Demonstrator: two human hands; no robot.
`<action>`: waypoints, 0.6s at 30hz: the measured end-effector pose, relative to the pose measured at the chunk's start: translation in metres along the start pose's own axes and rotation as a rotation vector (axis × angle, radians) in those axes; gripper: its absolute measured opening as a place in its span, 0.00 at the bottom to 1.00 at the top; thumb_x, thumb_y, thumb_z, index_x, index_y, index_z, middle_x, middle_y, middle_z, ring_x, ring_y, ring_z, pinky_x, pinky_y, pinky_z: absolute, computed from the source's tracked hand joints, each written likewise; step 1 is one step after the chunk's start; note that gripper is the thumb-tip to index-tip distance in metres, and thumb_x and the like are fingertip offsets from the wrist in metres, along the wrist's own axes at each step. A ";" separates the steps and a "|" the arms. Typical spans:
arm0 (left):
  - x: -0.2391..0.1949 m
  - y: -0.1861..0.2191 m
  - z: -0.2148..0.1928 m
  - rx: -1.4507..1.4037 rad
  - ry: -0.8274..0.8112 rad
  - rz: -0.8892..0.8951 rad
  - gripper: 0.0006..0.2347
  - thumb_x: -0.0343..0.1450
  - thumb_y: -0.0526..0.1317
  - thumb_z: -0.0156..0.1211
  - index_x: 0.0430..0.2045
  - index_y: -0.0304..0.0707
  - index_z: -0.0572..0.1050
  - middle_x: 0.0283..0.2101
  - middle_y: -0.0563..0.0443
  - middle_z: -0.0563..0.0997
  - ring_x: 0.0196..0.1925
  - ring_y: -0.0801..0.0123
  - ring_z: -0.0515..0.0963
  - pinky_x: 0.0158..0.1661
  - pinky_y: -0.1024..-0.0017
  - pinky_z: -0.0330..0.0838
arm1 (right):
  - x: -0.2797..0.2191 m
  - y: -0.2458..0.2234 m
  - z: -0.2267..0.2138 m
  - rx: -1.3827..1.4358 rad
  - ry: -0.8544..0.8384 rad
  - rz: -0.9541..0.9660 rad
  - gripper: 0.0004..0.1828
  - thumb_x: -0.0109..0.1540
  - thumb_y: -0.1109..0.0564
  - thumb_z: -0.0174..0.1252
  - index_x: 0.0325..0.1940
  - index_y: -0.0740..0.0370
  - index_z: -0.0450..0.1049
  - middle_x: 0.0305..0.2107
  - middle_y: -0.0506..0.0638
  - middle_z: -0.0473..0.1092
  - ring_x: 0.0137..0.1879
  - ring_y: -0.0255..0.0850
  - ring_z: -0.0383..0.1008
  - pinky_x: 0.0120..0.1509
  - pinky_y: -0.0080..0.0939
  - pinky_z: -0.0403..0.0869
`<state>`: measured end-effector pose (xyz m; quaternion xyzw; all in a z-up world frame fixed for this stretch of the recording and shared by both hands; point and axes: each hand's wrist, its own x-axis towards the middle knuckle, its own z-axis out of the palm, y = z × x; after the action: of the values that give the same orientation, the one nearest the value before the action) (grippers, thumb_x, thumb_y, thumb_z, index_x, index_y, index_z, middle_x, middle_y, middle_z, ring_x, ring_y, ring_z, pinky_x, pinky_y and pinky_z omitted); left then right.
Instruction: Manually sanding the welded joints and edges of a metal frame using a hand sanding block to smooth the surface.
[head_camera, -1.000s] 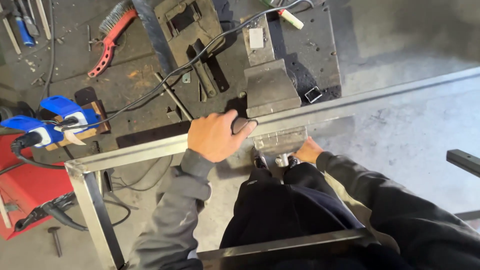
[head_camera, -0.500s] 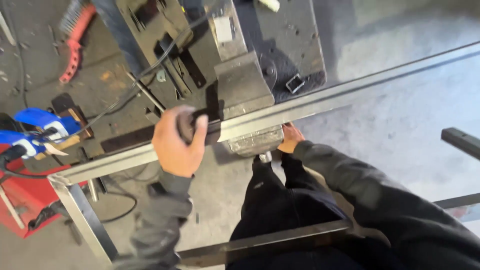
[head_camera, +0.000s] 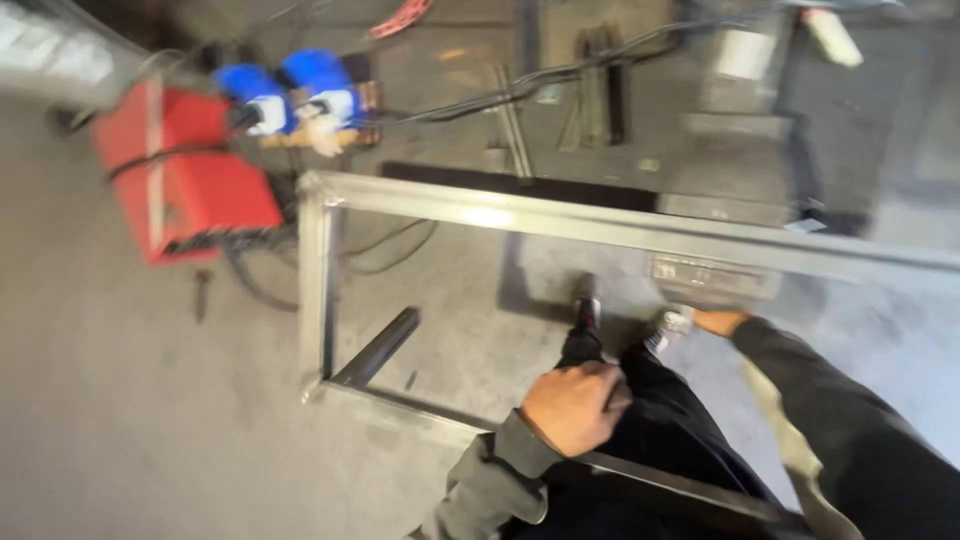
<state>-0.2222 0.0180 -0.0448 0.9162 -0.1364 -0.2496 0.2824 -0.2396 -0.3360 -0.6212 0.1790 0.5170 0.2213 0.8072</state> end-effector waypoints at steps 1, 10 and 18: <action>-0.006 0.001 -0.009 0.008 -0.014 -0.017 0.09 0.70 0.42 0.60 0.36 0.36 0.73 0.36 0.41 0.82 0.30 0.40 0.80 0.30 0.50 0.73 | 0.001 -0.024 0.001 -0.174 0.059 0.037 0.45 0.67 0.29 0.28 0.80 0.58 0.52 0.76 0.52 0.55 0.78 0.48 0.57 0.81 0.49 0.51; -0.064 -0.012 -0.059 -0.116 0.177 -0.147 0.13 0.71 0.46 0.59 0.37 0.35 0.71 0.34 0.42 0.80 0.29 0.43 0.80 0.31 0.53 0.72 | -0.166 0.105 0.156 -2.754 0.535 -0.304 0.35 0.59 0.42 0.65 0.67 0.59 0.72 0.49 0.58 0.81 0.54 0.50 0.83 0.58 0.43 0.77; -0.027 0.028 -0.038 -0.606 0.202 0.401 0.18 0.84 0.46 0.35 0.62 0.38 0.67 0.61 0.43 0.74 0.64 0.54 0.74 0.70 0.57 0.65 | -0.308 0.303 0.204 -2.271 -0.274 -0.110 0.38 0.54 0.58 0.69 0.69 0.58 0.70 0.60 0.50 0.78 0.65 0.40 0.77 0.71 0.46 0.71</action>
<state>-0.2281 0.0227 0.0092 0.7661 -0.2043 -0.1268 0.5960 -0.2186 -0.2613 -0.1501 -0.6537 -0.0666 0.5035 0.5610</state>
